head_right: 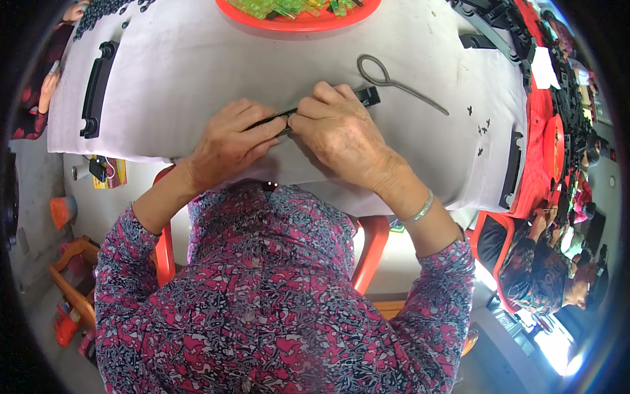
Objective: Assembling small plastic components into a black housing unit using hands and a metal hook tool.
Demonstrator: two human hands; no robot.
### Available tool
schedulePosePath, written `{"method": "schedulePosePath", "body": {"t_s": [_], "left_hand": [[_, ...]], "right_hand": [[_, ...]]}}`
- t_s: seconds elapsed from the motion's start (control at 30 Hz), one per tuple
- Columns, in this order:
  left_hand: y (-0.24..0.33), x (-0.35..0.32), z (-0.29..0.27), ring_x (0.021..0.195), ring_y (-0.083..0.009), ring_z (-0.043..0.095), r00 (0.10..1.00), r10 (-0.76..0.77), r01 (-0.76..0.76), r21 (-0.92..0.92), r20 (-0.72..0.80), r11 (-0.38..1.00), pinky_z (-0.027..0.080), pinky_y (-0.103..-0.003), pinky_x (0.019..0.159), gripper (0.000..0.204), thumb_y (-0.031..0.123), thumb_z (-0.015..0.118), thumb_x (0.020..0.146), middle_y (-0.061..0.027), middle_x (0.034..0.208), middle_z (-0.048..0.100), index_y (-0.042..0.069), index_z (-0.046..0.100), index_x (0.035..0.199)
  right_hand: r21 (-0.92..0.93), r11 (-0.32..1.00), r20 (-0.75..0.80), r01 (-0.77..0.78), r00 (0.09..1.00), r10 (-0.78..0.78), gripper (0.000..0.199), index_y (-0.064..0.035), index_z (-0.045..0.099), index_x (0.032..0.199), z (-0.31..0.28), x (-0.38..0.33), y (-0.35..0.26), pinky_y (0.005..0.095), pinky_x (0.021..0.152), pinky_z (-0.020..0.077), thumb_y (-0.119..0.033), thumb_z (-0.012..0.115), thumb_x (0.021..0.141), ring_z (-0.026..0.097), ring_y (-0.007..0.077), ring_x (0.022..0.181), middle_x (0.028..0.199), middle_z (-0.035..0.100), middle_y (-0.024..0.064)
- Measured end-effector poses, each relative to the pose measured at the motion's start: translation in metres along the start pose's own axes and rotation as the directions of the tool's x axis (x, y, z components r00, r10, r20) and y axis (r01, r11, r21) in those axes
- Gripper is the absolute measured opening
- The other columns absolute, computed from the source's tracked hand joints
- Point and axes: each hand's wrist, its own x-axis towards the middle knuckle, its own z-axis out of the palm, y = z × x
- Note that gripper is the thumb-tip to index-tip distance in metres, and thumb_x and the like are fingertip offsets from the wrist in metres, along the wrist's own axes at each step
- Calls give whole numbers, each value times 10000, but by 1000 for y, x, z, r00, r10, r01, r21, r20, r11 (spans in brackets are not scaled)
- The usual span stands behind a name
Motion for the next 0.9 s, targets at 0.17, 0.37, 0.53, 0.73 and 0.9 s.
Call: {"method": "schedulePosePath", "body": {"t_s": [0.17,0.37,0.53,0.73,0.9], "left_hand": [[1,-1,-1,901,-295,629,999,-31,31,-35,8,999,506,-420,786,364,75,804,743,-89,1036,650,68,705,1094],[13,14,-12,938,-322,632,996,-81,85,-110,41,990,503,-430,815,380,79,819,737,-94,1076,643,70,685,1092],[22,34,-8,923,-312,634,995,-90,93,-68,52,993,502,-430,787,328,52,798,747,-85,1042,642,66,675,1051],[25,34,8,835,-275,626,988,-143,141,25,58,990,497,-411,713,253,14,739,775,-64,990,640,67,681,1016],[24,34,4,821,-263,624,990,-124,117,102,67,988,500,-397,699,227,8,677,793,-53,1000,637,72,683,1011]], "right_hand": [[117,965,-227,-234,940,256,127,-60,734,896,-5,-16,-7,349,818,486,-70,783,780,599,222,874,889,693,32],[74,859,-375,-507,784,495,104,-38,753,947,-28,-36,22,385,827,517,-66,759,847,633,270,883,929,726,71],[-88,785,-315,-613,765,561,302,-34,725,1117,-30,-44,56,423,835,494,-148,791,845,600,299,934,1013,680,108],[-38,786,-276,-617,762,586,446,-25,695,1175,-13,-42,70,430,825,498,-173,848,783,609,317,920,980,663,131],[89,695,-253,-714,658,709,410,-31,703,1150,-14,-37,71,423,764,528,-132,851,782,644,315,860,924,671,137]]}}
